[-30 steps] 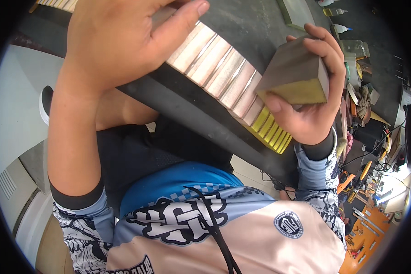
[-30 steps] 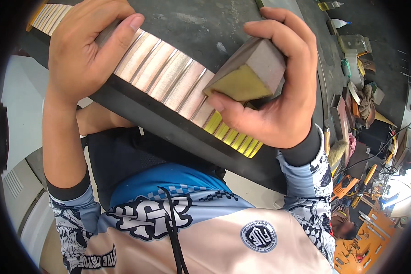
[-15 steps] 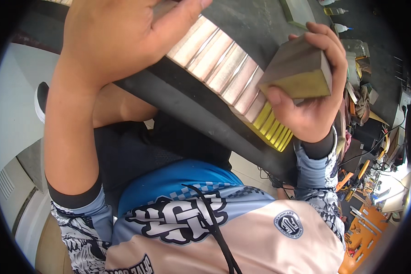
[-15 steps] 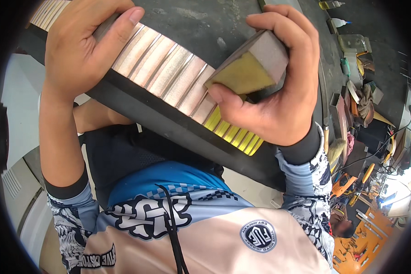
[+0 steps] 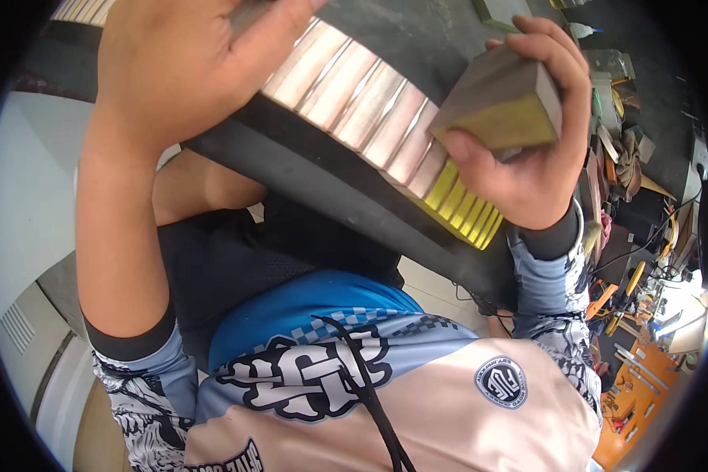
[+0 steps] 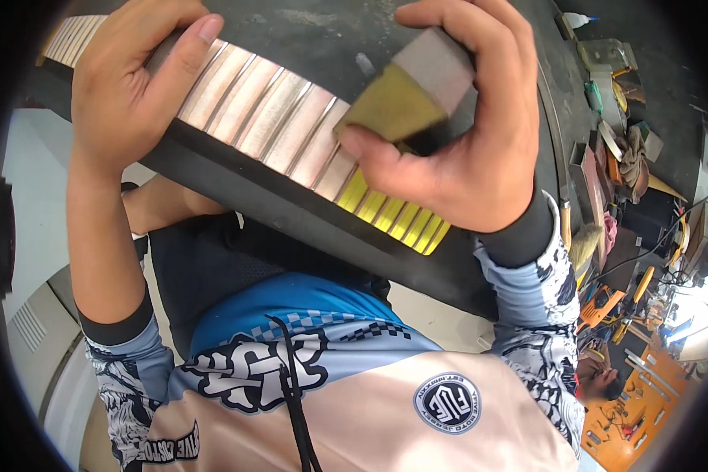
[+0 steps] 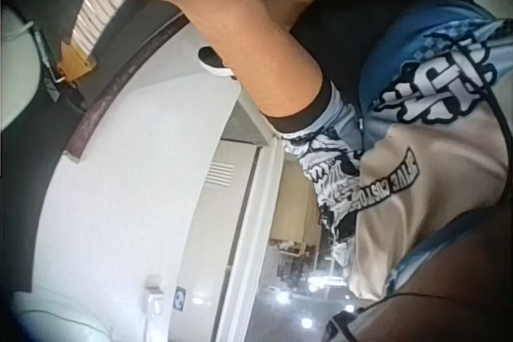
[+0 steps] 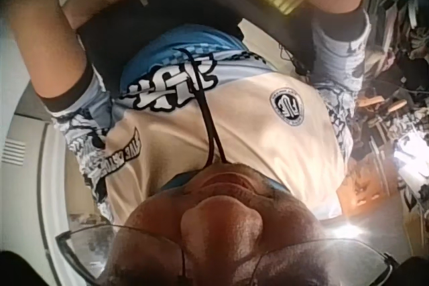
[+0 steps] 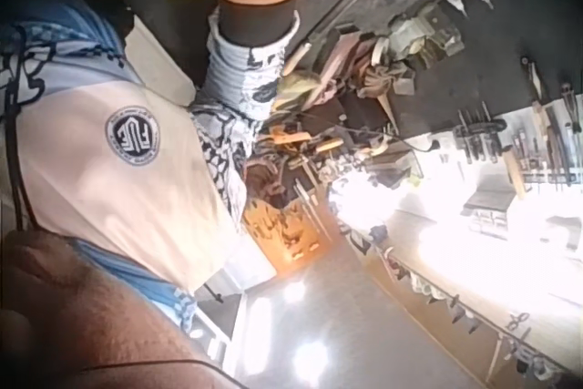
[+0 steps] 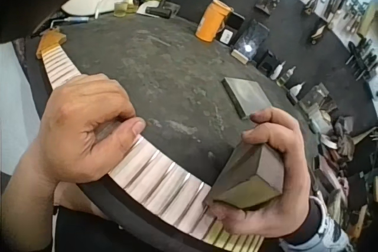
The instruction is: The recorder is using a sanding block to level and smooth the frets on a guitar neck.
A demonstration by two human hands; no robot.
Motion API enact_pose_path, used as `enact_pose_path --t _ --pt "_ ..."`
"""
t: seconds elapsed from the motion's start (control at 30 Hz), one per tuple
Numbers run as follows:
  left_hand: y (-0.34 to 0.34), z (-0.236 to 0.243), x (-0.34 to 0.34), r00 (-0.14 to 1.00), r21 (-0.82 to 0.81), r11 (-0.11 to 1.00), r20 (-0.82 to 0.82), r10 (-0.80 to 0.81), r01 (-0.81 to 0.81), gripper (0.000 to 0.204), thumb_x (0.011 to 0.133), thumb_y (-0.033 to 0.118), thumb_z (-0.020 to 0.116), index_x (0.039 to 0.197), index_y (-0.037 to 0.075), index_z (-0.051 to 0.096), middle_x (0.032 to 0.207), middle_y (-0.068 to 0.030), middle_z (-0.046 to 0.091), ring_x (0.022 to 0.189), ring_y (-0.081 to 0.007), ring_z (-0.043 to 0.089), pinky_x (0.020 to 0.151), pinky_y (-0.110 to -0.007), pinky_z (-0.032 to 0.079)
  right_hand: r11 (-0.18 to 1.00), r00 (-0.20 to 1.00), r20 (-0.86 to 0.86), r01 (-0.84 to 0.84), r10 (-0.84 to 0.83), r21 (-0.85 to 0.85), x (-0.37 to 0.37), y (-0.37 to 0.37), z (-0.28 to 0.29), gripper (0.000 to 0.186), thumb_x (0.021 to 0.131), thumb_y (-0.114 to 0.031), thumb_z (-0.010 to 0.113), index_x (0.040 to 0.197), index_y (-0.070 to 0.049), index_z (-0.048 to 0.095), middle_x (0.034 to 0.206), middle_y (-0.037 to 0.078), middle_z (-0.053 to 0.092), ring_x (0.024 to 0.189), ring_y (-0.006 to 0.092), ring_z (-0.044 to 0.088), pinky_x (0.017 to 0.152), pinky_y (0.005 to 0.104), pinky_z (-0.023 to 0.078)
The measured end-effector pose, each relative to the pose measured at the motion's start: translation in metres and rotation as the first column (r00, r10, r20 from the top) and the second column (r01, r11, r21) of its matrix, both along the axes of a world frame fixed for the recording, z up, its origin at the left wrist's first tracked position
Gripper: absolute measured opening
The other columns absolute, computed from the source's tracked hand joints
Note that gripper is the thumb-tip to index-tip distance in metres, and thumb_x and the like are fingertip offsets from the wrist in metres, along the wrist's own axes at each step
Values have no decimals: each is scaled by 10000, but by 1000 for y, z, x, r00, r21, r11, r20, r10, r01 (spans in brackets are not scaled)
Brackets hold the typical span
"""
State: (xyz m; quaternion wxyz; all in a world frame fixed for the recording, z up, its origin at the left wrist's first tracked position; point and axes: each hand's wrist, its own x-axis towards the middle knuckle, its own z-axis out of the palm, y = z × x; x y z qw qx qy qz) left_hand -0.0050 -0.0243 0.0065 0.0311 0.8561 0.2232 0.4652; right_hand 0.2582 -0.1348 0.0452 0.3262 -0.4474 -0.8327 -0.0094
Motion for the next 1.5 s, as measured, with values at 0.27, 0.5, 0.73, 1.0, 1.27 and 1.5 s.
enact_pose_path --t 0.27,0.5,0.73,1.0,1.27,1.5 --pt "-4 6 1 995 -21 999 -84 44 -46 134 803 107 716 732 1 673 691 -130 646 619 -285 607 598 -381 458 995 994 87 75 -69 -64 1 -1 2 828 686 -379 934 1335 -34 554 1349 250 507 1184 358 592 956 480 538" --pt "5 -1 -4 990 -112 993 -132 -41 26 104 942 64 693 924 -32 659 886 -103 679 807 -229 622 754 -302 487 917 804 -594 -223 -20 -332 32 3 7 732 769 -366 892 1306 -26 529 1154 127 564 1048 198 568 937 356 464" --pt "7 -3 -5 990 -137 989 -116 -77 61 100 952 53 678 940 -44 656 916 -113 682 841 -226 629 784 -307 495 957 864 -481 -1 -146 -291 21 4 -1 759 819 -275 877 1383 -11 444 1089 65 591 967 134 587 855 285 470" --pt "8 -1 -7 987 -133 989 -135 -88 70 83 955 30 655 936 -50 655 920 -124 684 849 -236 638 786 -310 501 991 926 -358 132 -117 16 44 23 -27 756 810 -299 866 1380 -9 464 1278 106 511 1148 181 530 1017 330 412" --pt "4 3 -11 987 -151 988 -147 -59 36 87 958 31 650 931 -51 653 917 -130 683 842 -240 637 780 -310 500 959 987 138 119 -86 -257 10 -21 17 780 668 -390 964 1263 -47 595 1245 126 586 1242 385 513 1031 513 437" --pt "6 2 -7 987 -132 990 -140 -73 55 90 954 34 657 925 -51 650 907 -127 681 837 -240 632 771 -312 499 996 999 5 -34 34 -88 5 -8 10 774 668 -397 966 1261 -59 601 1228 128 590 1235 376 518 1022 510 443"
